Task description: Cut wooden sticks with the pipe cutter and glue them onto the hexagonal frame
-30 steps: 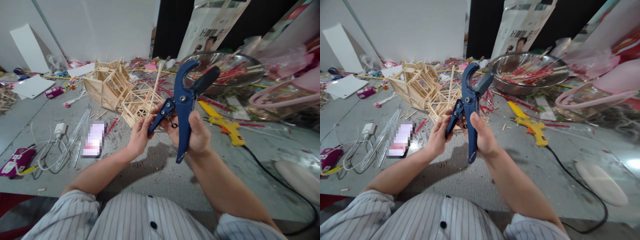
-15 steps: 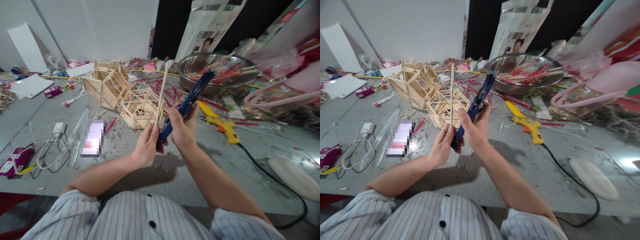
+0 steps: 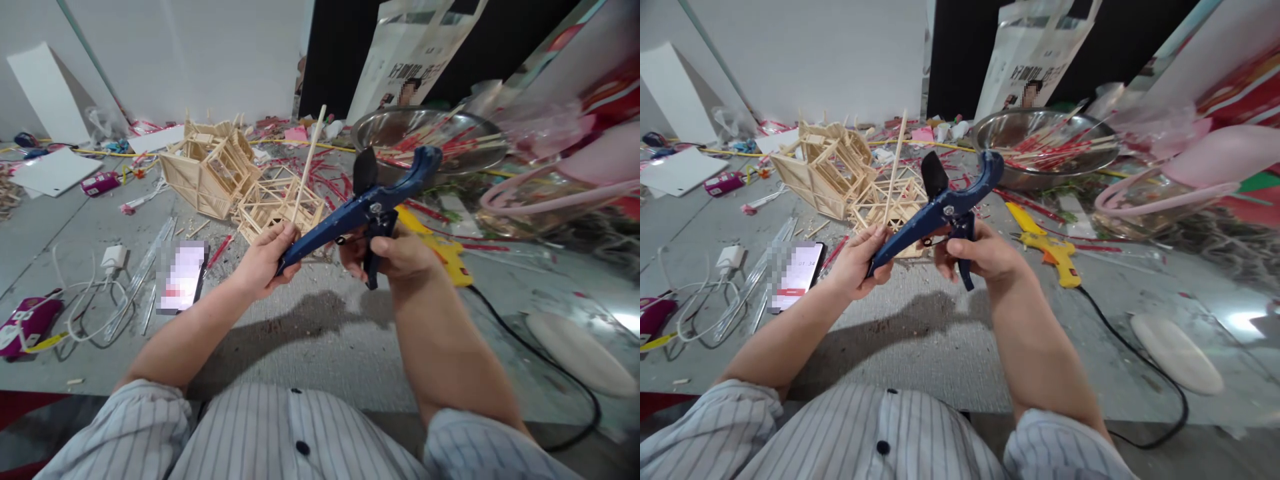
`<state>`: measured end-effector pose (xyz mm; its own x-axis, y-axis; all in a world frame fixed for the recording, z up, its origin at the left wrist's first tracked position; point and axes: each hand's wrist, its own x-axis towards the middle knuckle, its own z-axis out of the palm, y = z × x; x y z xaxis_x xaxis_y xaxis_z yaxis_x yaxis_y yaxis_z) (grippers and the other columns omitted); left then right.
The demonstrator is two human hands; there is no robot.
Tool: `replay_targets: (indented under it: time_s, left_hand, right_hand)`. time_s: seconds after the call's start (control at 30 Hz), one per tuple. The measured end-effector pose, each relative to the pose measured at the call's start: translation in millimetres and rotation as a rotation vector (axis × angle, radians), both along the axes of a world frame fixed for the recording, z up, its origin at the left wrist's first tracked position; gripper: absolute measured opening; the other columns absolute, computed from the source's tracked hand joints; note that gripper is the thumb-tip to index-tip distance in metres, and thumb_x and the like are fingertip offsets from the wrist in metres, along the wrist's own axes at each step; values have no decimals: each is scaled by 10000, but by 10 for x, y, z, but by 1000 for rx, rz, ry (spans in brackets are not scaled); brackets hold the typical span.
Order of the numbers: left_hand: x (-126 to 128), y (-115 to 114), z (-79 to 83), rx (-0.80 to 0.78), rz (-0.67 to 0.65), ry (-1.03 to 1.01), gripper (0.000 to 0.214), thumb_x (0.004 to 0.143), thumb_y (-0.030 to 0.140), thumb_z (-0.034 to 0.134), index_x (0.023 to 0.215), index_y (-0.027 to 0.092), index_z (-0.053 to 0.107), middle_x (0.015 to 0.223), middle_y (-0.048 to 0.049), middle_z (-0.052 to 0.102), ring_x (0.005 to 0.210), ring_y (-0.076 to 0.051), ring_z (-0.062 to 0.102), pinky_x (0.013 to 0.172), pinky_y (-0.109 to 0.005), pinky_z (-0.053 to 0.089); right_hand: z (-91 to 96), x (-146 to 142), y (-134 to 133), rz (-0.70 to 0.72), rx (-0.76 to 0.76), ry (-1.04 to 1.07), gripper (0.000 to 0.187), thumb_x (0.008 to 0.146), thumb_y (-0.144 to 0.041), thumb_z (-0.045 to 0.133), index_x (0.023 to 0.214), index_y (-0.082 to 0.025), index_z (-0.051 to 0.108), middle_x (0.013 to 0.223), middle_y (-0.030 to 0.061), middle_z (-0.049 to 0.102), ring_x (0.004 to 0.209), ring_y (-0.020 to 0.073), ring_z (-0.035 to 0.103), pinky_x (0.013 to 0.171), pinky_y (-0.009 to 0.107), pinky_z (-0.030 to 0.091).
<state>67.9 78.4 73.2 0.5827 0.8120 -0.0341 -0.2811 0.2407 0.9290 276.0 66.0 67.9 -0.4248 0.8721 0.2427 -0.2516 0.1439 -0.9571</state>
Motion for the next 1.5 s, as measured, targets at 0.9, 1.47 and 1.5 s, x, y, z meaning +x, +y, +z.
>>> replay_targets:
  time_s: [0.9, 1.47, 1.5]
  left_hand:
    - [-512, 356, 289, 793, 229, 751, 289, 831, 399, 555, 740, 166, 701, 496, 18, 527, 442, -77, 398, 464, -205, 295]
    - [-410, 306, 245, 1002, 175, 976, 280, 868, 326, 517, 974, 182, 732, 906, -47, 746, 791, -153, 667, 706, -228, 466]
    - [-411, 311, 238, 1006, 176, 968, 276, 867, 322, 522, 979, 183, 732, 912, -47, 746, 800, -153, 669, 716, -229, 470]
  right_hand:
    - [283, -144, -148, -587, -17, 186, 205, 607, -356, 703, 714, -223, 588, 623, -26, 539, 533, 126, 542, 557, 309, 455]
    - [-7, -2, 160, -838, 0, -272, 162, 611, -205, 740, 692, -243, 604, 758, 4, 668, 661, 181, 627, 689, 373, 535]
    - [-7, 8, 165, -840, -1, -274, 161, 611, -212, 743, 689, -244, 606, 747, 4, 664, 664, 183, 626, 691, 375, 536]
